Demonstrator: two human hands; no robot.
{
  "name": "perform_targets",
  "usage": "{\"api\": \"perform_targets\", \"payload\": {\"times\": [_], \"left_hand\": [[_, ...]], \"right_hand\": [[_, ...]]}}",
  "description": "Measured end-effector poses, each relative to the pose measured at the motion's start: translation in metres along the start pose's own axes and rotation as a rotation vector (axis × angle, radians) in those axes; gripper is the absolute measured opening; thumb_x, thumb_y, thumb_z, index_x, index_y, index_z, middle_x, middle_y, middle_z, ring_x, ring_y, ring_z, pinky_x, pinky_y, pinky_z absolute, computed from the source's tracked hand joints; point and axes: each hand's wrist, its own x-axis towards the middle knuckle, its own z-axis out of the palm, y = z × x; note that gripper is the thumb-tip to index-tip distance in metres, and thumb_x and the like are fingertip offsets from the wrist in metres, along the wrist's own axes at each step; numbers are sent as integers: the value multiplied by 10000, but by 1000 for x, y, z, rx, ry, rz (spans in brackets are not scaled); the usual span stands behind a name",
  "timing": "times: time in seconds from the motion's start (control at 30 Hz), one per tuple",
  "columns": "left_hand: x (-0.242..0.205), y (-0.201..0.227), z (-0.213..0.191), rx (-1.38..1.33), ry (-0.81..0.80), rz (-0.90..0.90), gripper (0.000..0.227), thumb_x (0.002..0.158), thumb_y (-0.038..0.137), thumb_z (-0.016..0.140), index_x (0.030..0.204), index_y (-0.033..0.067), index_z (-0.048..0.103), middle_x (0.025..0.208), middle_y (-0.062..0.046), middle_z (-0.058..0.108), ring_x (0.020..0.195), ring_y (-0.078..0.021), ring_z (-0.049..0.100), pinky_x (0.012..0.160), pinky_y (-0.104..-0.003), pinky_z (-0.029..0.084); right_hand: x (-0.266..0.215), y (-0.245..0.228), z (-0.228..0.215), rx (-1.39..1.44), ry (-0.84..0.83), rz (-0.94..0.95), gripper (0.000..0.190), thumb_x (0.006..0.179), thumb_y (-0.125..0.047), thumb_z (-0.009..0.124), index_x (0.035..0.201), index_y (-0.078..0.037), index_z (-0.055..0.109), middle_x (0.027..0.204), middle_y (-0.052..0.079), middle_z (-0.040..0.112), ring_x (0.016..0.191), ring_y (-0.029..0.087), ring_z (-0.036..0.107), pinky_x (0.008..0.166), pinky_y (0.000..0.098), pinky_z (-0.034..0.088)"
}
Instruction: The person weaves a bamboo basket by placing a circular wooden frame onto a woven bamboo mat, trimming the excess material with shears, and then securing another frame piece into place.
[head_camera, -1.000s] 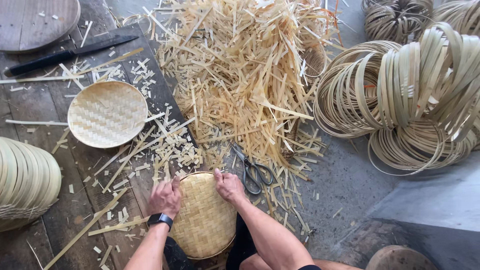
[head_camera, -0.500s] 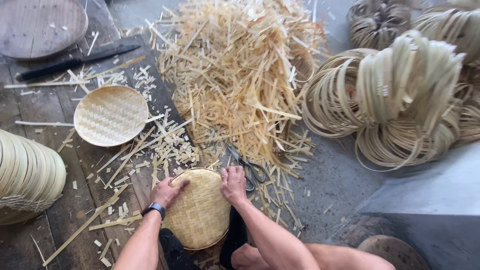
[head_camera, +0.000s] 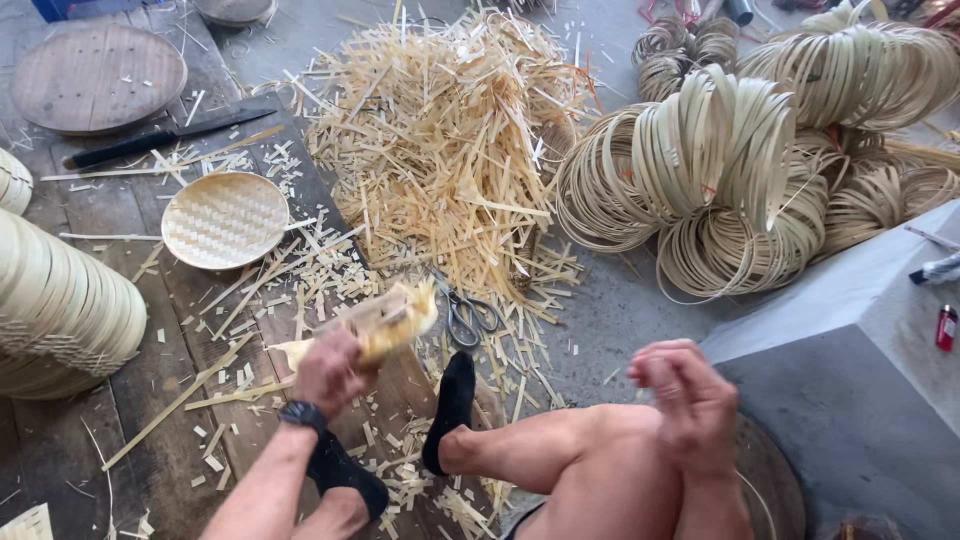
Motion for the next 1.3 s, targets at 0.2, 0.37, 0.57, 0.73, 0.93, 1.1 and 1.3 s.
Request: {"api": "perform_targets", "payload": {"times": [0.2,0.37,0.57,0.73,0.93,1.1,1.3], "left_hand": [[-120,20,55,129,-289,86,416,619,53,719,1015,107,602,1095,-93,588,1071,-306,579,875,-426,497],[-146,1,82,148,-437,131,465,724,372,768,1075,107,617,1174,-120,576,1108,-297,536,893,-451,458],[-69,-10,97,219,-211,-262,1296,438,788,780,1451,111,338,1406,-218,413,1297,-377,401,1037,-606,363],[-34,2,115,352,-522,-509,1639,341,821,847,1598,186,9,1549,-210,232,1377,-389,303,1084,-628,297],[-20,-1,105,193,-386,-512,1547,323,684,881,1593,250,112,1491,-212,333,1338,-374,347,1068,-624,282],[-20,10,84,220,-93,-353,1399,432,661,883,1594,283,200,1462,-229,382,1337,-395,374,1068,-623,299],[-25,-22,114,200,-238,-347,1459,378,667,899,1582,227,201,1445,-270,344,1332,-429,365,1052,-640,289]], "right_hand": [[-13,133,4,39,165,405,353,1074,-218,550,863,5,724,706,50,666,632,118,599,602,272,513],[-49,295,115,79,-196,905,246,955,-262,651,916,-34,735,754,29,712,614,119,627,530,326,524],[-34,415,223,-480,-349,558,415,850,-312,779,1132,-35,652,1059,154,679,977,298,653,877,418,530],[-7,447,272,-727,-589,544,707,818,-360,805,1319,-23,437,1354,197,487,1315,370,446,1138,454,386],[12,453,284,-846,-465,449,921,699,-311,882,1413,-27,375,1466,366,319,1433,555,271,1154,639,229],[13,457,289,-641,-501,292,756,764,-324,810,1350,4,465,1352,275,468,1274,450,429,1080,520,364],[6,438,294,-710,-524,339,716,807,-313,820,1353,-10,471,1299,263,494,1229,433,477,1067,515,408]]}}
